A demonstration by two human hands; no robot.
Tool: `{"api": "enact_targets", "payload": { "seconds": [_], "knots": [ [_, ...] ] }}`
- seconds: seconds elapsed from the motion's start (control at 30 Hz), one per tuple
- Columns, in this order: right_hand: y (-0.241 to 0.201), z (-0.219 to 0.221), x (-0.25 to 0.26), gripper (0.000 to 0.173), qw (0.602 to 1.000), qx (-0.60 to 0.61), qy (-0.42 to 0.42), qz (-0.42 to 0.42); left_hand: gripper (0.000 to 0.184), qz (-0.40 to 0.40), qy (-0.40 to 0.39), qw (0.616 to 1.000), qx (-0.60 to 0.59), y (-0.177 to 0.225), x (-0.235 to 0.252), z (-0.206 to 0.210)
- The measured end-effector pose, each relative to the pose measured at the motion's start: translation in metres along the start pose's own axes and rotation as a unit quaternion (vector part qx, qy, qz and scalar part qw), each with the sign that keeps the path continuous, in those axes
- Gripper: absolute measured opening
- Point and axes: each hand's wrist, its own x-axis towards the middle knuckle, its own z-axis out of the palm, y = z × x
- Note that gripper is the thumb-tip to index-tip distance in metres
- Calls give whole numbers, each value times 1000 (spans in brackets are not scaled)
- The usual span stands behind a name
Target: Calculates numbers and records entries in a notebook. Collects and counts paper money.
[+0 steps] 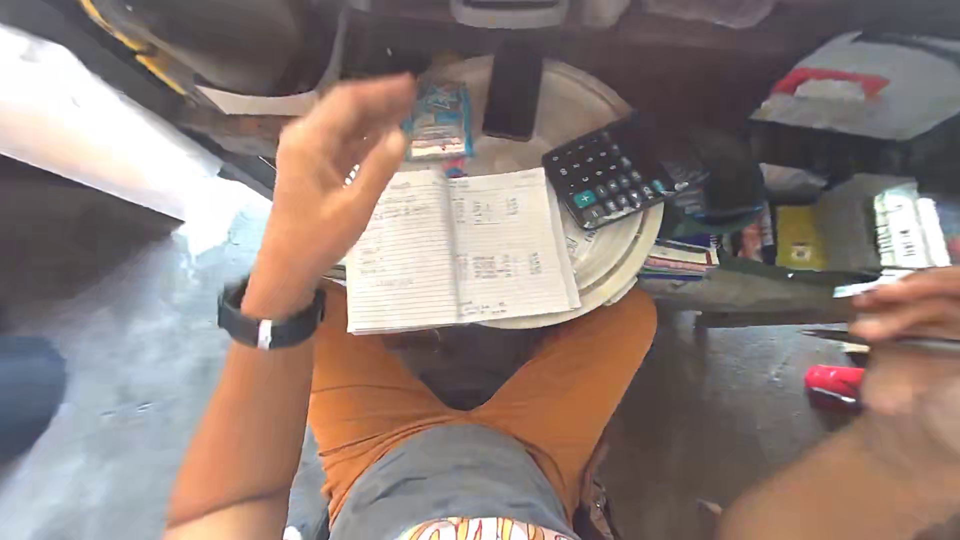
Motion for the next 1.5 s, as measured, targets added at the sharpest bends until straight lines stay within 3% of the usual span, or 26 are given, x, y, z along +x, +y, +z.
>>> {"api": "enact_targets", "payload": {
  "seconds": [0.07,0.17,0.23,0.3,0.4,0.5,0.6,0.7,0.8,1.0,1.17,1.27,1.5],
  "knots": [
    [-17,43,7,74,998,15,-36,-38,60,-106,67,992,16,-40,-54,-9],
    [-30,102,14,74,996,32,-40,-75,86,-303,112,945,-43,-86,-130,-3],
    [-33,135,15,70,996,48,-47,-63,78,-379,100,912,-123,-97,-156,6],
    [-32,171,9,66,999,22,-32,-33,56,-406,79,890,-190,-90,-166,14],
    [-6,209,-14,33,997,-50,-15,-53,54,-367,77,892,-251,-81,-166,26],
    [19,221,-52,56,985,-124,-119,-19,61,-349,83,893,-270,-72,-175,38],
    [44,218,-88,31,963,-254,-69,-62,62,-344,66,894,-280,-71,-186,43],
    [55,208,-108,37,913,-398,-43,-82,65,-338,65,900,-267,-73,-188,49],
    [54,209,-117,41,884,-460,-52,-55,74,-337,65,904,-255,-72,-189,54],
    [63,217,-122,74,883,-467,-39,10,76,-325,69,917,-223,-71,-191,54],
    [70,218,-127,72,882,-469,-47,7,62,-299,128,936,-132,-75,-189,45],
    [71,219,-128,73,882,-469,-42,0,59,-290,119,943,-112,-75,-186,35],
    [71,220,-130,72,876,-482,-39,-3,64,-266,80,926,-255,-74,-182,27]
  ]
}}
